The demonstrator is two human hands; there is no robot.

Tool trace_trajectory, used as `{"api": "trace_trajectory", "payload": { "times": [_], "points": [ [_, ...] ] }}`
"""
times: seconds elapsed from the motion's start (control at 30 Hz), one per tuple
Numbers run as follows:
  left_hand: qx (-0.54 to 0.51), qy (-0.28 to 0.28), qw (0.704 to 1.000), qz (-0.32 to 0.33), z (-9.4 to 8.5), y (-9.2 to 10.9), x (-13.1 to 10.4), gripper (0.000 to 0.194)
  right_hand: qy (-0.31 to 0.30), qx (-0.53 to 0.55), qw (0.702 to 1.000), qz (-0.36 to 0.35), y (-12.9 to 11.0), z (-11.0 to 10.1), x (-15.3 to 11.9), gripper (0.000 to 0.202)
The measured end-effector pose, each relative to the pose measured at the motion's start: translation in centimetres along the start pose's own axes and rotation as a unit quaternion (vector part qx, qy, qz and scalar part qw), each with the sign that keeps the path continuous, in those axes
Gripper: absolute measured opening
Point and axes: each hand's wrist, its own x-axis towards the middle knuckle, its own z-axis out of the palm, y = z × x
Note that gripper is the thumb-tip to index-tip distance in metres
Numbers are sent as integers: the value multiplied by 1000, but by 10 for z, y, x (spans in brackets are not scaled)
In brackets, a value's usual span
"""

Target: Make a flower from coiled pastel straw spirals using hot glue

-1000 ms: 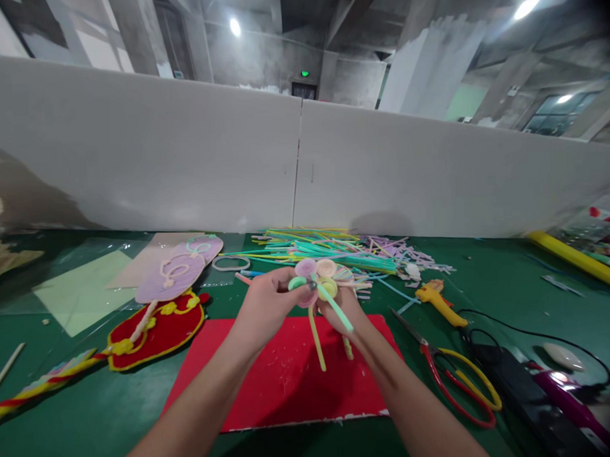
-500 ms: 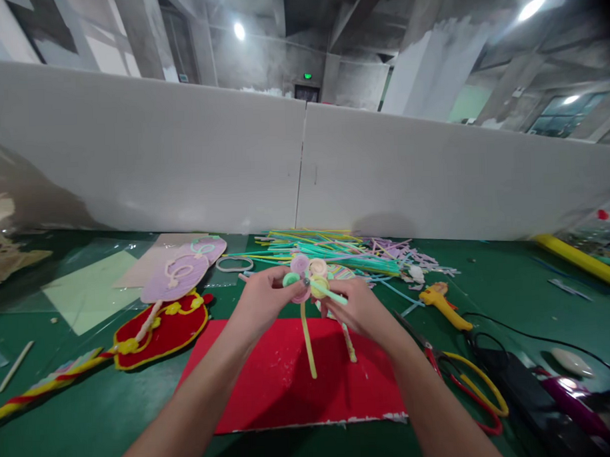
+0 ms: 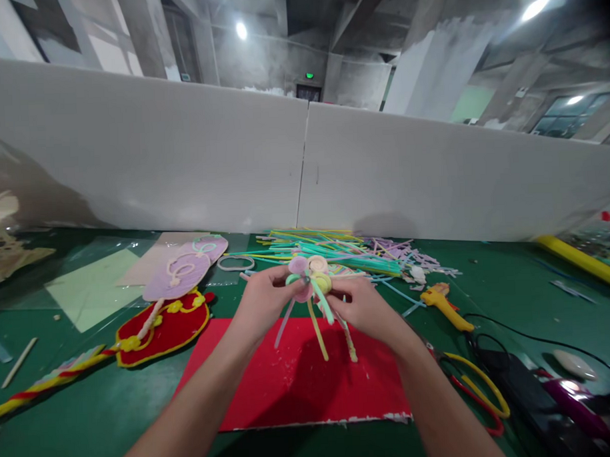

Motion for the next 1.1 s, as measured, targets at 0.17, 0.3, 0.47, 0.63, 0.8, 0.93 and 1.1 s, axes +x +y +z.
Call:
{"api": "trace_trajectory", "payload": {
  "times": [0.17, 0.3, 0.47, 0.63, 0.8, 0.93, 1.1],
  "points": [
    [-4, 9, 1000, -5, 3, 0, 0, 28, -16, 15, 1000, 1, -1, -1, -1, 23],
    [-40, 6, 999, -1, 4, 0, 0, 32, -23, 9, 1000, 3, -3, -1, -2, 19],
    [-74, -15, 997, 15, 2, -2, 1, 31, -77, 19, 995, 58, -5, -13, -7, 17],
    [-74, -27, 997, 9, 5, 0, 0, 28, 23, 6, 998, 57, -9, -34, -15, 14],
    [-88, -56, 994, -12, 9, 4, -1, 24, 70, -62, 993, -69, -17, -32, -16, 14],
    [-80, -41, 995, -32, 7, 5, -2, 24, 79, -76, 989, -96, -17, -32, -15, 12],
    [-93, -49, 994, -34, 7, 7, -2, 17, 85, -87, 988, -97, -13, -36, -15, 13]
  ]
}}
